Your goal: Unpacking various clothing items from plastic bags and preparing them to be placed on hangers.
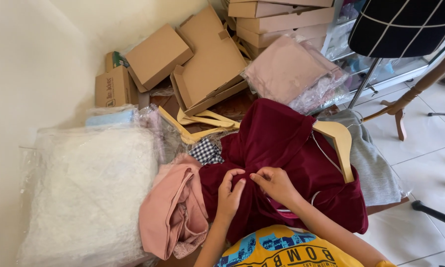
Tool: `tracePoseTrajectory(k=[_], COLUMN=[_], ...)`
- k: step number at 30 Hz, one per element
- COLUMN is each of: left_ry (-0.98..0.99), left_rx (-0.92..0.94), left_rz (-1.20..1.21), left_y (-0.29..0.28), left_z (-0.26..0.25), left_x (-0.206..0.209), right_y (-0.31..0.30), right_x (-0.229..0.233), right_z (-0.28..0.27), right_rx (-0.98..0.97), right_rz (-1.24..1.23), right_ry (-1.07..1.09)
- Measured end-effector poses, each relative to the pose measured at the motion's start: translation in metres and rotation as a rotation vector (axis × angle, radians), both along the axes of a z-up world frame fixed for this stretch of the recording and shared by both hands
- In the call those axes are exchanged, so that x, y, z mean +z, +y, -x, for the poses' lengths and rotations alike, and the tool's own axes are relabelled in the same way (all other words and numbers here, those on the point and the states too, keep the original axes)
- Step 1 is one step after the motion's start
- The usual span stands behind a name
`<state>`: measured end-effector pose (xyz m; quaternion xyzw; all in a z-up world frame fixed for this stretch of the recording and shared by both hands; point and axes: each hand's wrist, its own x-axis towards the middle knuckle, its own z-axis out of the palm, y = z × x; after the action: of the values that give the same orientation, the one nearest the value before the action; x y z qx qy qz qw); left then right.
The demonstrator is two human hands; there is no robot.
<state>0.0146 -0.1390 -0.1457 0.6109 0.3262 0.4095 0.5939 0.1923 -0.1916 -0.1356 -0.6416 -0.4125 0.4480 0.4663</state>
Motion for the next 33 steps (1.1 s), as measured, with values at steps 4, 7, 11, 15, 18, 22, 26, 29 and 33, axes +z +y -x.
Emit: tracePoseTrajectory(k=[4,7,11,15,18,22,26,29,33], left_ry=[0.087,0.044,0.034,0.03,0.009,-0.014,0.041,0.117,0.126], left_rx=[0.094,0.082,0.039,-0.014,-0.038,0.011,0.081,0.126,0.089], left_rz=[-0.128,-0.115,-0.15,-0.125,-0.057,-0.106,-0.226,-0.151,-0.144], left_y=[-0.003,0.002,0.004,0.002,0.002,-0.002,-0.005,-0.006,-0.015], left_z=[-0.014,-0.016,-0.013,-0.011,-0.012,-0.016,-0.019,-0.021,-0.023], left_x=[-0.001,-0.001,0.01,0.023,0.023,0.023,0.026,0.029,0.048], right_y=[-0.007,-0.011,-0.02,-0.022,-0.024,-0.023,-0.028,-0.029,-0.026], right_x=[0.001,0.01,0.013,0.01,0.008,0.002,0.01,0.019,0.007], right_z=[0.0,0.0,0.003,0.004,0.004,0.005,0.004,0.004,-0.006], right_rx=[0.014,-0.015,-0.021,-0.083,-0.026,-0.157,-0.213,-0.161,-0.145], right_rz=[0.029,-0.101,-0.348,-0.431,-0.54,-0.37,-0.298,-0.512,-0.384], right_ry=[-0.062,-0.009,-0.062,-0.11,-0.202,0.061,0.018,-0.126,-0.039])
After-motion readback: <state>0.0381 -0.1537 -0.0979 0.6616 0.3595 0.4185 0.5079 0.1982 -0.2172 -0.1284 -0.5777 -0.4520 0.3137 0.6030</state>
